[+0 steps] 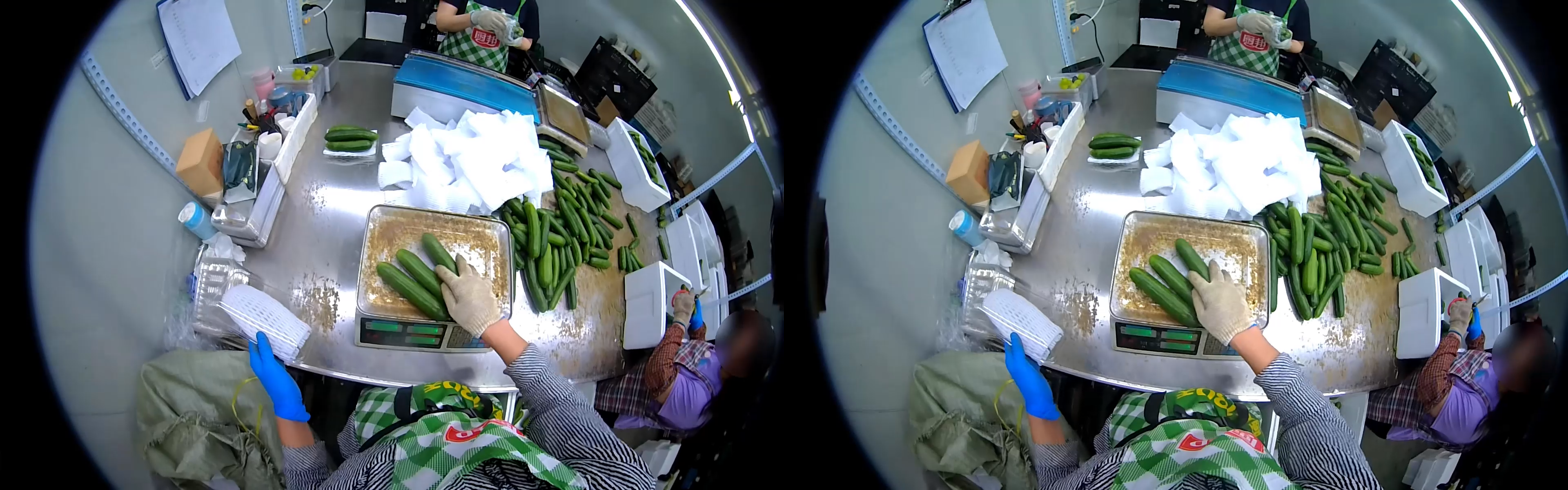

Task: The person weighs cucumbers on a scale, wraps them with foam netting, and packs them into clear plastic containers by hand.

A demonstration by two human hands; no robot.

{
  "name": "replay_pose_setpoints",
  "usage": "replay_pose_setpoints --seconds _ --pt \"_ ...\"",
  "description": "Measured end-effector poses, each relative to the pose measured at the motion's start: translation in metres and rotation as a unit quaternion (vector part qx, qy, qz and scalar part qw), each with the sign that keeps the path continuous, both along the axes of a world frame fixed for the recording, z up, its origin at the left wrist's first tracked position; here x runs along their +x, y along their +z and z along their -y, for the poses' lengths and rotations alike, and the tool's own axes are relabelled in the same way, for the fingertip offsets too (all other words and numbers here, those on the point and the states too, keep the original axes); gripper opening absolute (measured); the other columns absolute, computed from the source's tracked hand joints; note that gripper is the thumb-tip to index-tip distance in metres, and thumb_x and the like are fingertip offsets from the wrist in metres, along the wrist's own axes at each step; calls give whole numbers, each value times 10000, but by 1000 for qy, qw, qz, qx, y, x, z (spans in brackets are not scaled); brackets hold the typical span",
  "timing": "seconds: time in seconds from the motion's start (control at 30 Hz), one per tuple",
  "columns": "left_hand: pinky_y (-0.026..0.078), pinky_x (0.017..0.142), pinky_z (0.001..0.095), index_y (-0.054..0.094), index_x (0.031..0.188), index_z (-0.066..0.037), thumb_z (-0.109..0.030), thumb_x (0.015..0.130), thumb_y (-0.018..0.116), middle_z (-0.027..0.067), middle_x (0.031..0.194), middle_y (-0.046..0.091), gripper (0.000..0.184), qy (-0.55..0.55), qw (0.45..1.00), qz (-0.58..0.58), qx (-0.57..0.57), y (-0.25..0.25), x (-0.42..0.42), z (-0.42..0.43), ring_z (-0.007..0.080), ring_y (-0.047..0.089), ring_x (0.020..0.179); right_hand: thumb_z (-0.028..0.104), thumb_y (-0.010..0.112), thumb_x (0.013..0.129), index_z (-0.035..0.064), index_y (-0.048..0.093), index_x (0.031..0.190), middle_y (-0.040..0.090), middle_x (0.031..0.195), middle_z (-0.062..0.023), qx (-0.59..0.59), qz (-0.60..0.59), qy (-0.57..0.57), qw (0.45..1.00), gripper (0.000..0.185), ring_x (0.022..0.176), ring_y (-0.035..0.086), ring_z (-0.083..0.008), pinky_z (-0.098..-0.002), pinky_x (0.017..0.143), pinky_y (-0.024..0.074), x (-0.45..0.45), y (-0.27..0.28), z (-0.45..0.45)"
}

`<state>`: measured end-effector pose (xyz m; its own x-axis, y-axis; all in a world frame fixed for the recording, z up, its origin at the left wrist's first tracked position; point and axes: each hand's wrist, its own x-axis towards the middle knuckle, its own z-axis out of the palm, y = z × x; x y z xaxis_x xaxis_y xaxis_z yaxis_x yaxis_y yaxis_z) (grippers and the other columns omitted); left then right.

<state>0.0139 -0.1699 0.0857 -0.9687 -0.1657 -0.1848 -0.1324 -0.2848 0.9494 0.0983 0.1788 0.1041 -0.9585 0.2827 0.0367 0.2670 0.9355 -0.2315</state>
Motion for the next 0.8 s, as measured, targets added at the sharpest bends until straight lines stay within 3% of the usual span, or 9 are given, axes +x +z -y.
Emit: replay_pose_setpoints --seconds 0.13,0.17,0.27,0.4,0.43,0.5,0.63,0.73,0.8 --pt "381 1061 351 438 1399 64 -256 1033 504 156 1375 514 491 21 1000 -2 -9 -4 -1 8 222 513 1209 422 666 823 46 431 1414 509 1239 -315 -101 2 -73 992 738 1075 600 -404 -500 894 497 -9 19 10" --pt "383 1058 349 438 1394 71 -245 1033 504 160 1372 515 485 18 1000 -4 -11 -7 -1 9 220 513 1205 512 725 725 -11 360 1445 462 1301 -325 -79 83 -71 991 961 1113 571 -417 -499 895 500 -16 32 17" --pt "396 1037 349 443 1368 99 -214 1033 501 174 1349 527 462 5 987 -22 -159 -22 4 10 216 519 1187 492 752 675 -22 303 1479 388 1364 -378 66 122 -9 990 1054 1197 507 -508 -518 938 506 -29 34 29" --pt "472 881 391 619 1176 44 -134 937 618 169 1076 639 298 -133 883 -35 -448 1 -5 -8 282 595 976 434 756 657 -2 300 1482 415 1341 -341 -18 138 -17 990 1039 1162 530 -477 -521 947 488 -36 36 10" --pt "475 856 395 638 1153 25 -120 905 644 162 1043 639 287 -126 856 -141 -481 8 -10 -18 298 594 944 438 766 653 6 303 1480 435 1334 -322 -1 156 -11 988 1042 1152 548 -460 -525 938 481 -35 47 8" --pt "483 807 403 677 1107 -14 -91 840 697 148 979 639 279 -104 772 -341 -527 19 -12 -38 332 592 882 451 781 643 11 312 1477 469 1299 -302 -3 171 7 985 1053 1142 559 -444 -527 935 471 -34 50 0" --pt "481 773 407 703 1113 -80 -50 784 725 119 968 653 331 -175 679 -427 -571 35 -30 -63 316 587 883 437 800 643 0 296 1478 518 1263 -295 4 160 25 987 1068 1166 553 -411 -482 994 442 -24 56 -15" --pt "480 777 403 694 1118 -73 -30 782 716 120 972 648 340 -179 644 -448 -593 45 -39 -79 310 581 882 405 794 641 -18 283 1472 527 1249 -291 -89 98 -20 991 1064 1176 541 -428 -466 1017 436 -6 53 -37" --pt "472 797 408 684 1101 -66 -23 773 712 116 986 644 333 -164 646 -460 -587 50 -43 -92 311 579 884 308 788 644 -50 237 1483 528 1282 -297 -289 -2 -63 955 1066 1149 557 -440 -440 981 494 9 41 -64"
